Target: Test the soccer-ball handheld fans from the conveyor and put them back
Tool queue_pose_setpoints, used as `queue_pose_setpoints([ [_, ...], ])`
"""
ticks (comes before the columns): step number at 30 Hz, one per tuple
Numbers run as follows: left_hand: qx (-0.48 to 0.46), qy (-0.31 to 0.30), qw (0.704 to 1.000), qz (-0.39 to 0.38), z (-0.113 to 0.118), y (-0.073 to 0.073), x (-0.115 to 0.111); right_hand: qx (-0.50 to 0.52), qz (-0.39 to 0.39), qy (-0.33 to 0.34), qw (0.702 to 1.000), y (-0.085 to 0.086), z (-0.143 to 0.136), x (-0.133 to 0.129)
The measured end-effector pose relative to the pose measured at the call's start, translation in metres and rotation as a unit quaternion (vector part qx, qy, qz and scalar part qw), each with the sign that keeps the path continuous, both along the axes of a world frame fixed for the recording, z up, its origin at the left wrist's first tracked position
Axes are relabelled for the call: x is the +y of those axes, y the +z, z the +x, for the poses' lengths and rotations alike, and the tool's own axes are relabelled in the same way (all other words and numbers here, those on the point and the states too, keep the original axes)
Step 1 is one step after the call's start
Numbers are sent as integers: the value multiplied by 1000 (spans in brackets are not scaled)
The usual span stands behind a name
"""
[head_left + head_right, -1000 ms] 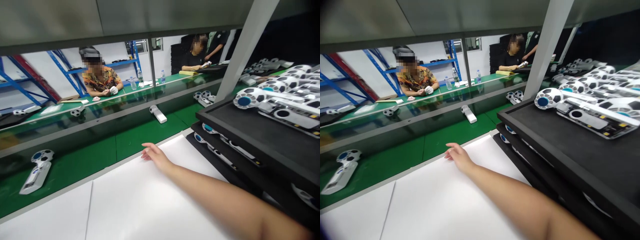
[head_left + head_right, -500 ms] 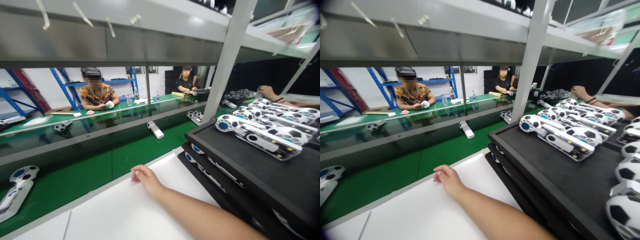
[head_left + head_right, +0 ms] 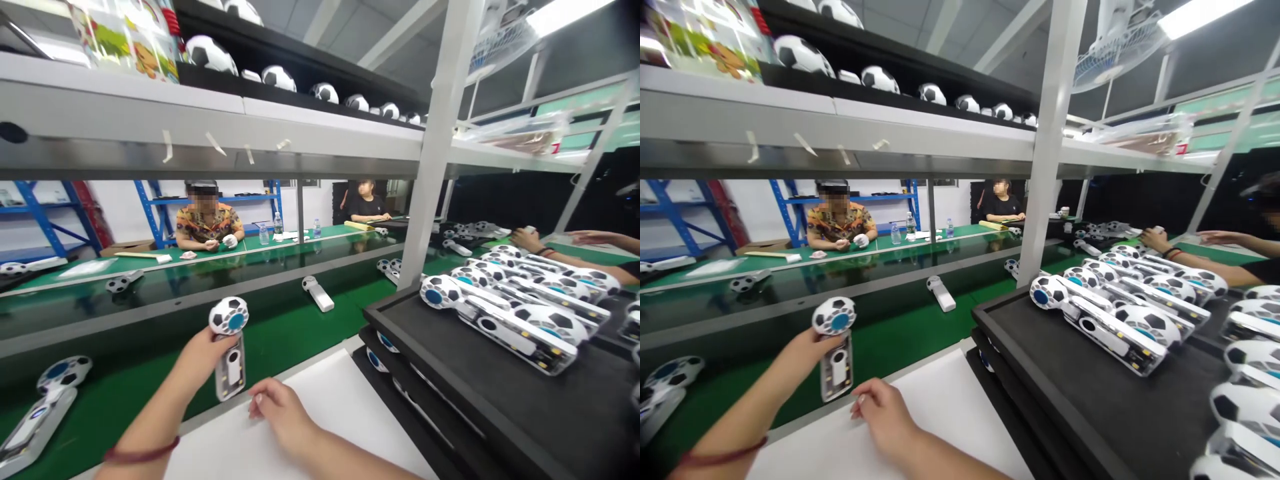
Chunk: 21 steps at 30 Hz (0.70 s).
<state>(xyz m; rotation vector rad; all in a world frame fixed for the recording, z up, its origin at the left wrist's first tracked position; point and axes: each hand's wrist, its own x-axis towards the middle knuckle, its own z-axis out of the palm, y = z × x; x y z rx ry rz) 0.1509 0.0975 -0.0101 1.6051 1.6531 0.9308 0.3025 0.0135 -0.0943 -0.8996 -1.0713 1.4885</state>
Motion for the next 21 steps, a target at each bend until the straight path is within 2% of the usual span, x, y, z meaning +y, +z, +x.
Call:
queue_pose_setpoints([
  [6,133,-28,990,42,8,-44,33,-13,17,0,1000,-2,0,4],
  [9,197,-48,976,81,-6,-58,38,-20,18,9,1000,-2,0,4],
  [11,241,-35,964,101,-25,-59,37,-27,16,8,999,-1,0,3],
  [13,285,17,953,103,-52,-53,33,-33,14,13,999,0,1,1],
  [16,327,150,930,71,-100,-41,20,-37,11,25,999,0,3,0],
  [19,314,285,906,-6,-145,-31,5,-51,14,29,998,-2,2,-1],
  [21,284,320,903,-48,-167,-27,-4,-61,19,29,998,-4,1,-1],
])
